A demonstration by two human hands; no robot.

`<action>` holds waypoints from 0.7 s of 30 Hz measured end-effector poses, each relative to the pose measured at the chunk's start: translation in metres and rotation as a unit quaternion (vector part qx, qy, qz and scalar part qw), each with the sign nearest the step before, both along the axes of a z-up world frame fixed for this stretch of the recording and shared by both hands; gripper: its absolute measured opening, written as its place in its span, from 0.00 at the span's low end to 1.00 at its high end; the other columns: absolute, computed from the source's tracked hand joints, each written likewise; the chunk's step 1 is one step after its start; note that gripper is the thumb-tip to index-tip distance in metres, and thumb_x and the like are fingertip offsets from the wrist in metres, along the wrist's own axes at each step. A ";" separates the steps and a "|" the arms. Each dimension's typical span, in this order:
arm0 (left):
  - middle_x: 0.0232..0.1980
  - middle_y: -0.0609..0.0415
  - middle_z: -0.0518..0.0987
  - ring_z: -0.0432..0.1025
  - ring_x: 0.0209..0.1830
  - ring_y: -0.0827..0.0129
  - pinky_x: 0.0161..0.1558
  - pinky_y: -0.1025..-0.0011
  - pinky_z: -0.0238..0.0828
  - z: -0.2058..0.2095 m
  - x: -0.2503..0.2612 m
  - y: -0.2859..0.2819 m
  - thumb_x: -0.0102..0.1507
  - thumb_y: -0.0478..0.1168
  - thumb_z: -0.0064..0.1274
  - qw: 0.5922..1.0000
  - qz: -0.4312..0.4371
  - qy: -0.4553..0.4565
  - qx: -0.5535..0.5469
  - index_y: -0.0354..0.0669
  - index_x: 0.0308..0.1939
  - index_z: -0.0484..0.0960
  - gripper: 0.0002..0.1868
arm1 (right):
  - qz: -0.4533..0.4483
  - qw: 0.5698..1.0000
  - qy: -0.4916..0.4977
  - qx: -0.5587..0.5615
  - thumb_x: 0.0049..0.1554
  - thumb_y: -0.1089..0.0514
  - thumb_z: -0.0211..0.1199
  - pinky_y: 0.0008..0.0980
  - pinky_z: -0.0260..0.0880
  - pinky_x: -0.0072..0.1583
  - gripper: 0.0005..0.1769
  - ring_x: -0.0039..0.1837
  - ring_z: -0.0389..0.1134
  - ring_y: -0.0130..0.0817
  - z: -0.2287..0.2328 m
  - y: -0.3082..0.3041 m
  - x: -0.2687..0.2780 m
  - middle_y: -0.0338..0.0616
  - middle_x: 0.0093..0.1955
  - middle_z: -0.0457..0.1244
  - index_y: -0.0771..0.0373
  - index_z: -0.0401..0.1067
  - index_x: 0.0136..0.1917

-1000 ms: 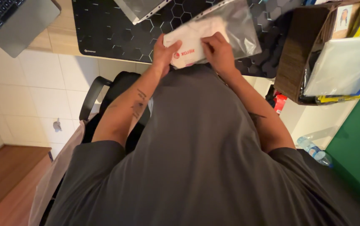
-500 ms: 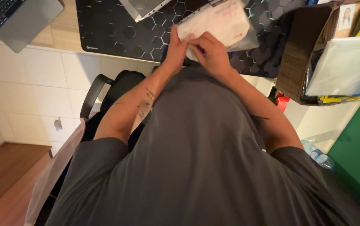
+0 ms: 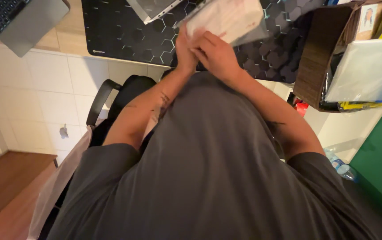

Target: Organize different files, folders and packages into a box.

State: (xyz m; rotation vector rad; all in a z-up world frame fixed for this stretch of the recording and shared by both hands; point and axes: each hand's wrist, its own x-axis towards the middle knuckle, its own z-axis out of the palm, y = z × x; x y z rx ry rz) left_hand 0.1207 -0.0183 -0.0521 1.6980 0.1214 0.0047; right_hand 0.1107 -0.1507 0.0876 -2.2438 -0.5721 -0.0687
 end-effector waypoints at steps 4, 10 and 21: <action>0.54 0.49 0.82 0.76 0.49 0.70 0.51 0.71 0.77 0.014 0.013 0.006 0.68 0.37 0.61 0.976 0.028 0.080 -0.202 0.35 0.67 0.73 0.25 | -0.023 0.999 0.026 -0.003 0.59 0.59 0.73 0.39 0.72 0.49 0.11 0.50 0.70 0.43 0.002 -0.006 0.002 0.43 0.50 0.64 0.58 0.74 0.53; 0.50 0.49 0.82 0.78 0.45 0.68 0.44 0.71 0.80 0.036 0.017 0.034 0.63 0.35 0.65 0.947 -0.021 0.192 -0.257 0.39 0.60 0.71 0.24 | 0.102 0.986 0.116 0.062 0.59 0.59 0.72 0.38 0.73 0.58 0.24 0.59 0.69 0.44 0.017 -0.022 -0.004 0.50 0.62 0.64 0.60 0.72 0.68; 0.48 0.55 0.84 0.79 0.46 0.73 0.48 0.73 0.79 0.078 0.015 0.044 0.60 0.35 0.69 0.936 -0.255 0.174 -0.168 0.41 0.58 0.78 0.24 | -0.024 0.998 -0.039 -0.051 0.59 0.53 0.71 0.45 0.68 0.59 0.28 0.60 0.66 0.53 0.004 -0.062 0.044 0.59 0.60 0.65 0.73 0.69 0.65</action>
